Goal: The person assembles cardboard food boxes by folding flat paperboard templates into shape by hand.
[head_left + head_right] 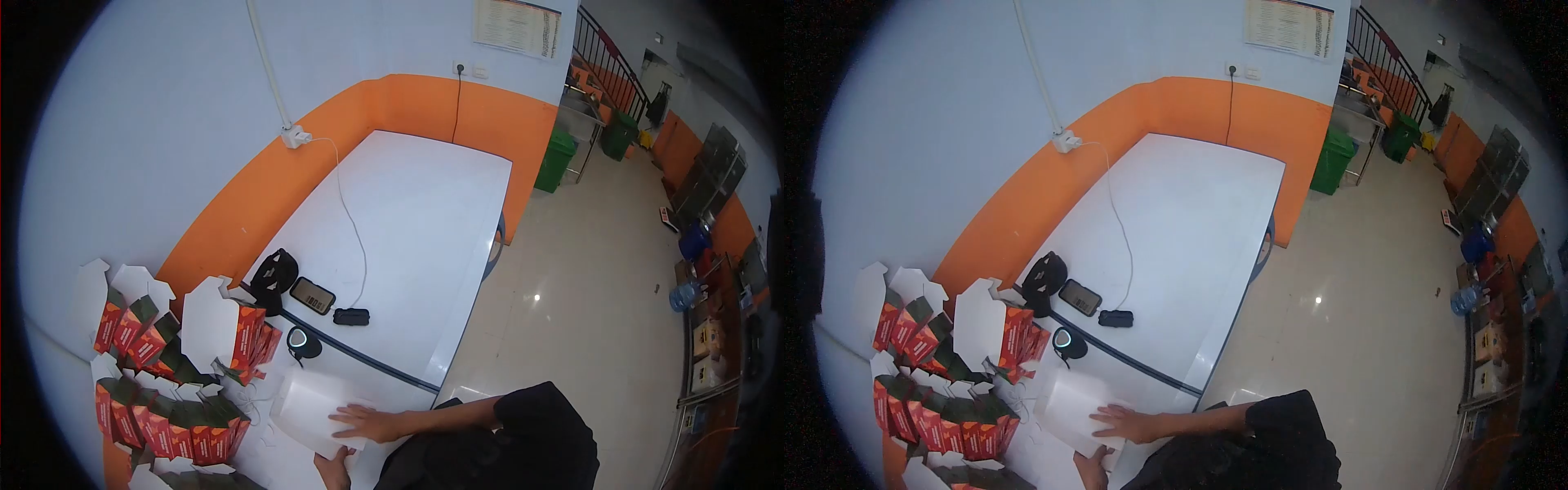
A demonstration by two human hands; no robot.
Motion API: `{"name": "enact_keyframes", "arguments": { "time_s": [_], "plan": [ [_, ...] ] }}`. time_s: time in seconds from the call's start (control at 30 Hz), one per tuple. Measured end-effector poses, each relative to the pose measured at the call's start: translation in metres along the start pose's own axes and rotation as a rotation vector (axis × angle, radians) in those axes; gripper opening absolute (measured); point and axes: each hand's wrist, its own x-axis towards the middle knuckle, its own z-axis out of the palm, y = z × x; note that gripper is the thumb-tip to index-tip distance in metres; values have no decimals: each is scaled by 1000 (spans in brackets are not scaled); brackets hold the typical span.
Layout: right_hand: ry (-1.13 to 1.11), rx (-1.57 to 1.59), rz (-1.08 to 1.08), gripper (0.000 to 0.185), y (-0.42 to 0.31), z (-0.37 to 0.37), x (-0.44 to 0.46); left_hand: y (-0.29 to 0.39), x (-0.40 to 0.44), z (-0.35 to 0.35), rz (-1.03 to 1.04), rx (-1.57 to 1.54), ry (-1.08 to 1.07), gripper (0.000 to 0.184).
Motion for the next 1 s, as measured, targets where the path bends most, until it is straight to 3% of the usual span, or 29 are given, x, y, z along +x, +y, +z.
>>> {"name": "enact_keyframes", "arguments": {
  "time_s": [0.07,0.13,0.23,0.37,0.47,0.57,0.6,0.73,0.77,0.87,0.9,1.0],
  "plan": [
    [58,83,-23,50,31,14,-5,-2,2,-8,-83,61,-104,50],
    [-22,159,37,33,25,-2,-12,-3,0,-13,-214,74,-227,60],
    [8,300,86,27,15,-7,-16,-8,-9,-18,-219,-281,-272,77],
    [-18,508,267,26,16,-19,-13,13,-24,-20,103,-263,-66,94],
    [182,544,109,25,25,-11,-7,18,-8,-1,573,288,90,42],
    [213,856,239,25,17,-16,-2,30,9,4,700,573,3,27],
    [231,794,258,25,15,-19,-1,37,14,9,764,657,-10,21],
    [274,650,332,23,10,-30,1,10,36,19,910,414,315,23],
    [279,645,352,23,9,-30,2,7,34,28,829,220,482,19],
    [278,634,322,22,-10,-46,4,18,30,29,893,289,431,15],
    [281,628,314,21,-13,-48,6,20,26,30,865,440,367,12],
    [230,591,284,22,-18,-54,10,23,21,19,739,497,188,13]
  ]
}}
